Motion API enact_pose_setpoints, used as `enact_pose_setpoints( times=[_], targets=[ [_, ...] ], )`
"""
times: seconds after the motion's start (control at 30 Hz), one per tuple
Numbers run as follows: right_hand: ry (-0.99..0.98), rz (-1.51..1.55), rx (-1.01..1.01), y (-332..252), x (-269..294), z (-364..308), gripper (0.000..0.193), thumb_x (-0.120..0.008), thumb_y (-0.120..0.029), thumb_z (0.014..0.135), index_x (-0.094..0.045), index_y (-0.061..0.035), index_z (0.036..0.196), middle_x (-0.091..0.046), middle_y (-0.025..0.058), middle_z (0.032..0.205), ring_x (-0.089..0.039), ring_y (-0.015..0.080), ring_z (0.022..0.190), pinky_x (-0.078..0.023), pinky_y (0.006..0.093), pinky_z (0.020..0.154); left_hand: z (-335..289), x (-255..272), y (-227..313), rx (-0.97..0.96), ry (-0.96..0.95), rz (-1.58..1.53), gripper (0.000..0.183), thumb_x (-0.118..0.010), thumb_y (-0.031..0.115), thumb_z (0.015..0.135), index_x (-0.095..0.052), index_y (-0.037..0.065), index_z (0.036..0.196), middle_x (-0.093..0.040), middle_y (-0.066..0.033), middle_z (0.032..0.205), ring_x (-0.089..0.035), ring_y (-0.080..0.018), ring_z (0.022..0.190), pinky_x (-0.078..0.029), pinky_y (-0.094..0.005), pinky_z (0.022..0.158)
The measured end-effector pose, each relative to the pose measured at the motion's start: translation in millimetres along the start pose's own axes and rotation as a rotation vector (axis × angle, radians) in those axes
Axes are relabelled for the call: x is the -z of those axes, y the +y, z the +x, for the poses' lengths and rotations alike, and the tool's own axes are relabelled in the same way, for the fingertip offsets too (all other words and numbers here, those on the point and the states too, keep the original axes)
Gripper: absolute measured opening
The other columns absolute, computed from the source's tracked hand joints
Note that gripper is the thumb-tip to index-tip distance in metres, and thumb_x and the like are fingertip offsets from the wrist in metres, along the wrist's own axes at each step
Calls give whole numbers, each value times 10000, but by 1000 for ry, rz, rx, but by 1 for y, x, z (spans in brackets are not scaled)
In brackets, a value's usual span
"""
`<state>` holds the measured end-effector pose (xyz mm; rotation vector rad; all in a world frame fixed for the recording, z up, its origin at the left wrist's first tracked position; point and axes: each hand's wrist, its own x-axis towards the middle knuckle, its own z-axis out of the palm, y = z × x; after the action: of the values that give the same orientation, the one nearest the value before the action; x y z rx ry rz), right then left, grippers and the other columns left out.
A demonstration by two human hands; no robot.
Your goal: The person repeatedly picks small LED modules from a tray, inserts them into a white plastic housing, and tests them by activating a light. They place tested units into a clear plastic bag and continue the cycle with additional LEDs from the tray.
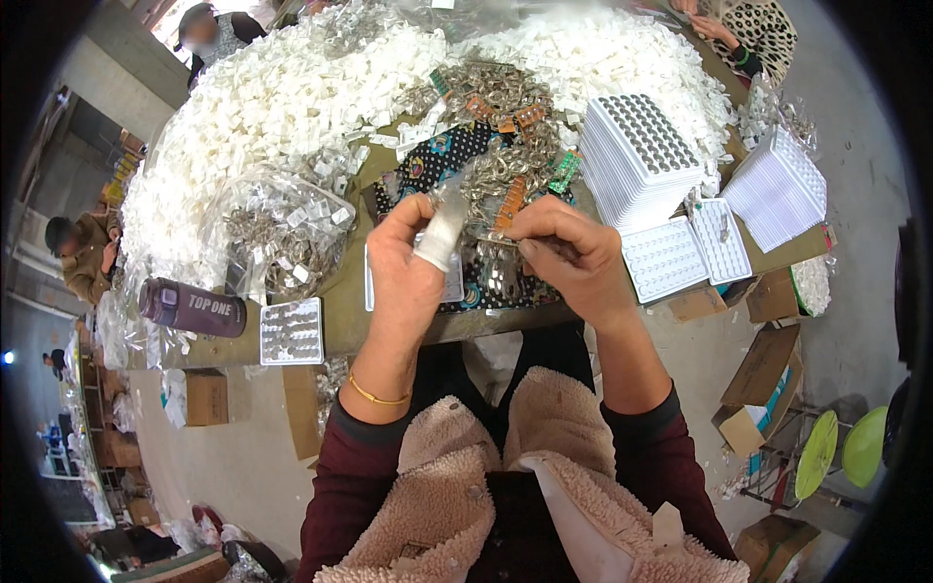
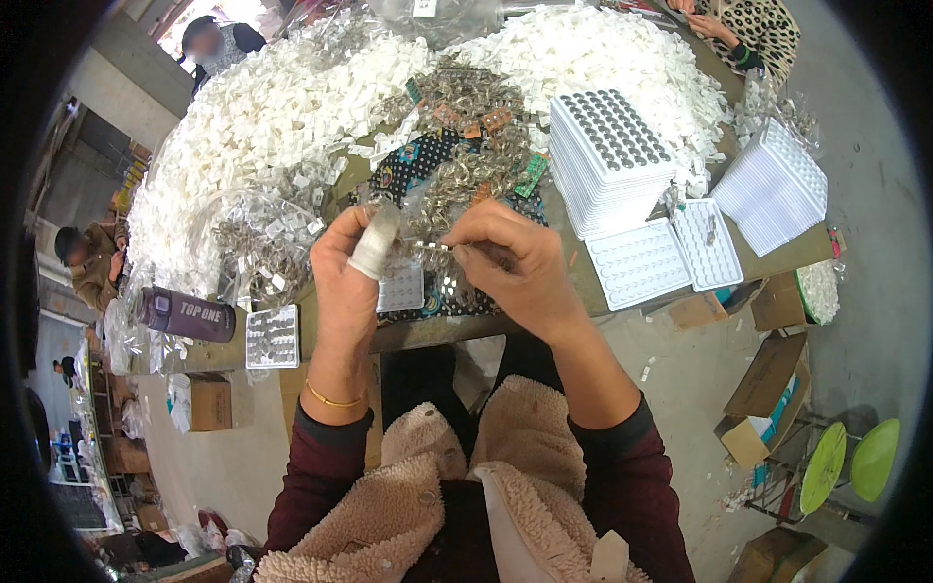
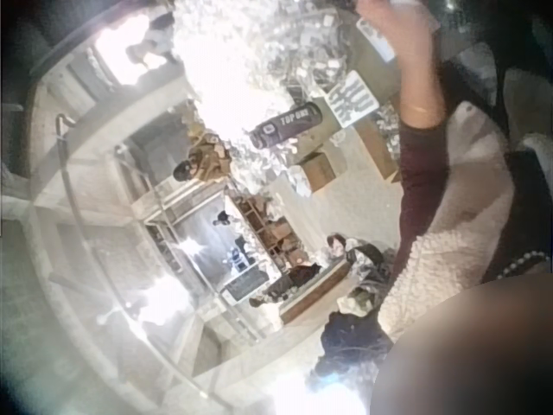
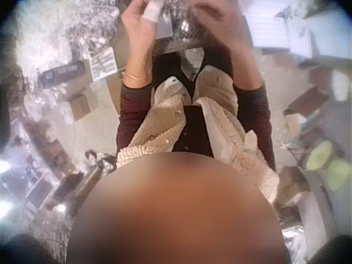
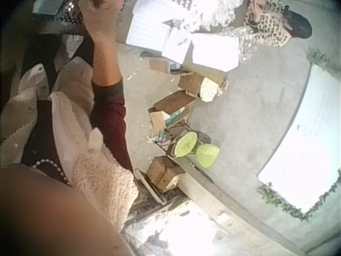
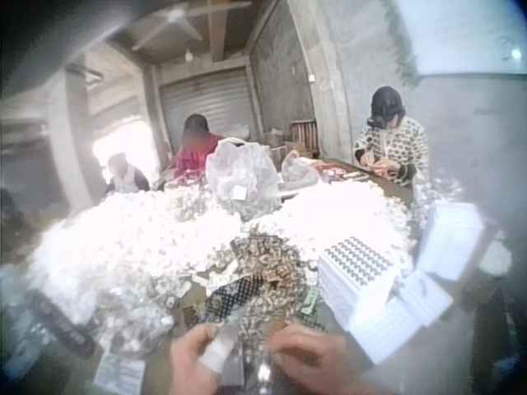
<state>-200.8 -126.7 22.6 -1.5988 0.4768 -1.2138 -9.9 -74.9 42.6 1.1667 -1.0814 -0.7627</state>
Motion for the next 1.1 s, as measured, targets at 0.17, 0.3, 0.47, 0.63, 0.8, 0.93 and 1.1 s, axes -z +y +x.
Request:
enact_pose_setpoints(
  times=[0.17,0.3,0.47,0.63,0.8,0.93,1.1],
  targets=[
    [29,432,-244,-11,6,1,139,-611,-58,947,-704,19,1015,-674,61,951,-632,95,697,-486,209,561,11,3,-9,58,-102,123,181,-705,119,919,-613,13,803,-554,42,727,-445,-52,689,-382,-236,600],
    [181,508,-335,-5,1,6,238,-621,-178,970,-696,36,1044,-687,76,898,-637,112,696,-487,231,560,9,-1,-12,-78,-160,391,135,-697,115,923,-650,7,989,-622,-13,842,-545,-103,816,-457,-277,736],
    [187,436,-278,-2,-1,14,263,-603,-198,988,-693,46,1031,-693,84,883,-646,126,705,-502,245,558,14,-9,-4,-201,-83,-68,354,-644,179,975,-621,17,1289,-692,-124,1166,-618,-167,1101,-477,-319,961],
    [214,440,-262,-3,-3,19,292,-595,-224,998,-693,51,1019,-693,87,847,-638,122,676,-513,244,547,10,-14,-3,-121,-279,74,433,-756,77,866,-628,15,1274,-700,-67,1136,-628,-132,1056,-496,-287,921],
    [172,374,-278,0,1,18,290,-596,-228,1002,-696,44,1005,-690,81,820,-628,111,646,-517,242,547,5,-15,-11,145,-291,-139,265,-744,24,865,-704,30,1127,-713,-19,1026,-638,-94,929,-515,-265,850],
    [150,294,-287,1,2,15,292,-617,-242,998,-699,38,1017,-693,65,825,-632,100,664,-517,239,563,3,-17,-15,79,-258,-99,224,-730,17,876,-711,32,1099,-714,-1,989,-634,-77,888,-518,-257,800],
    [129,203,-191,3,2,11,218,-690,-154,955,-691,21,1085,-690,46,859,-631,70,724,-508,206,637,3,-13,-16,139,-223,-187,208,-729,31,877,-712,18,1084,-715,-11,982,-630,-64,854,-511,-236,782]
  ],
)
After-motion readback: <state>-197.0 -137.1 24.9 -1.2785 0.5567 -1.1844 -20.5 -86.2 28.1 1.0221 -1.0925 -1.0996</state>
